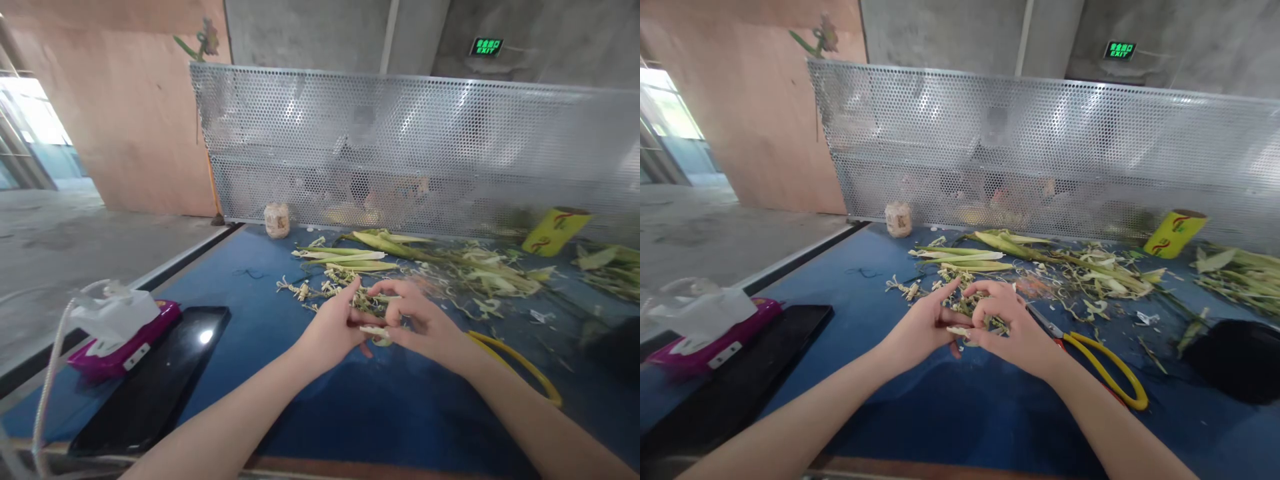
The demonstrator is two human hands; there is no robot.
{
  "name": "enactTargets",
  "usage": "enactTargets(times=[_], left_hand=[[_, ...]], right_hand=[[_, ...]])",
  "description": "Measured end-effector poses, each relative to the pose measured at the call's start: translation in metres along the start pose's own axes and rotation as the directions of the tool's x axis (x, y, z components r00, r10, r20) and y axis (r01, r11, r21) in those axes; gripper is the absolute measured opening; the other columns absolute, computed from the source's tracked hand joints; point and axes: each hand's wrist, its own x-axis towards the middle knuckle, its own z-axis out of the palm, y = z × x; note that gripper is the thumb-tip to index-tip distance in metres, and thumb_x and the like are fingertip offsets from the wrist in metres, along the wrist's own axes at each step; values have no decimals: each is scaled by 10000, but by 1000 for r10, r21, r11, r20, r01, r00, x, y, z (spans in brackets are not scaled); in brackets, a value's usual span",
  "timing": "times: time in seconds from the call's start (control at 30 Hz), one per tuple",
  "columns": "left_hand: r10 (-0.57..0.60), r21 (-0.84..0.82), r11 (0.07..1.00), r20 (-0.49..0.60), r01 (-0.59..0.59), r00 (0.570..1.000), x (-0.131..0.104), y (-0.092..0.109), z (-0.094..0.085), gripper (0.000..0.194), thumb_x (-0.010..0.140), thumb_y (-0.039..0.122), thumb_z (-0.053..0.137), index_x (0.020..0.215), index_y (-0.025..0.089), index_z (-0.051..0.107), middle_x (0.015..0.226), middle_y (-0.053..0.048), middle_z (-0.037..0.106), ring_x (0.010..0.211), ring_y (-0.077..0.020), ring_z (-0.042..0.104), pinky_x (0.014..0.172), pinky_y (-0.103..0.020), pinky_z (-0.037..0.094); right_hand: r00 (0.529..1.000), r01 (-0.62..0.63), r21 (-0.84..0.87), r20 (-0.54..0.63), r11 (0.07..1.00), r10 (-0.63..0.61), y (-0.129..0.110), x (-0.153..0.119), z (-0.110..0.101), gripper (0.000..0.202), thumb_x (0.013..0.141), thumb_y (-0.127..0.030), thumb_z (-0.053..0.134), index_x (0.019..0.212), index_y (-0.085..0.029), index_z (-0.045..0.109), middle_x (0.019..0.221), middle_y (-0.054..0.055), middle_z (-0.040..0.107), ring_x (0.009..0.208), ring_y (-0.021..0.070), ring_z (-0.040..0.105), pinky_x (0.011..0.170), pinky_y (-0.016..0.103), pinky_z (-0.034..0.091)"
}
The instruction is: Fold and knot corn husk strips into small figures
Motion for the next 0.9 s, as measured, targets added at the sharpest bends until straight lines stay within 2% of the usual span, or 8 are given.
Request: enactTargets(times=[0.13,0.2,0.43,0.67,0.9], left_hand=[[39,38,998,16,-40,999,1,-2,-2,887,677,85,585,1395,115,66,882,-128,701,516,-142,601,520,-281,496],[51,45,998,22,-52,998,1,-2,-2,893,674,95,601,1393,108,73,876,-126,704,515,-135,602,546,-282,500],[62,83,995,17,-64,998,1,-3,-2,898,672,111,610,1387,72,68,905,-154,696,587,-150,619,610,-301,498],[96,167,982,-15,-92,995,1,-5,-3,892,649,125,626,1380,54,120,888,-166,696,823,-237,656,739,-337,482],[101,214,972,0,-99,995,1,-3,-4,876,640,167,641,1372,60,173,869,-157,701,822,-259,656,727,-351,488]], right_hand=[[996,-21,135,89,991,9,2,0,-3,183,754,-239,499,577,-193,501,1182,34,471,1137,239,403,956,435,276],[995,-25,149,103,988,10,3,0,-3,169,726,-206,501,558,-188,484,1208,31,459,1146,244,396,952,435,281],[997,-7,51,74,999,3,2,0,2,165,647,-84,456,521,-182,413,1192,39,481,1120,248,416,922,448,304],[995,94,-138,40,986,-90,-2,-1,7,188,609,-30,468,535,-182,384,1138,52,506,1110,252,415,905,450,278],[994,106,-167,46,980,-100,-6,-3,6,191,646,-42,478,573,-188,379,1150,57,481,1118,236,407,895,428,289]])
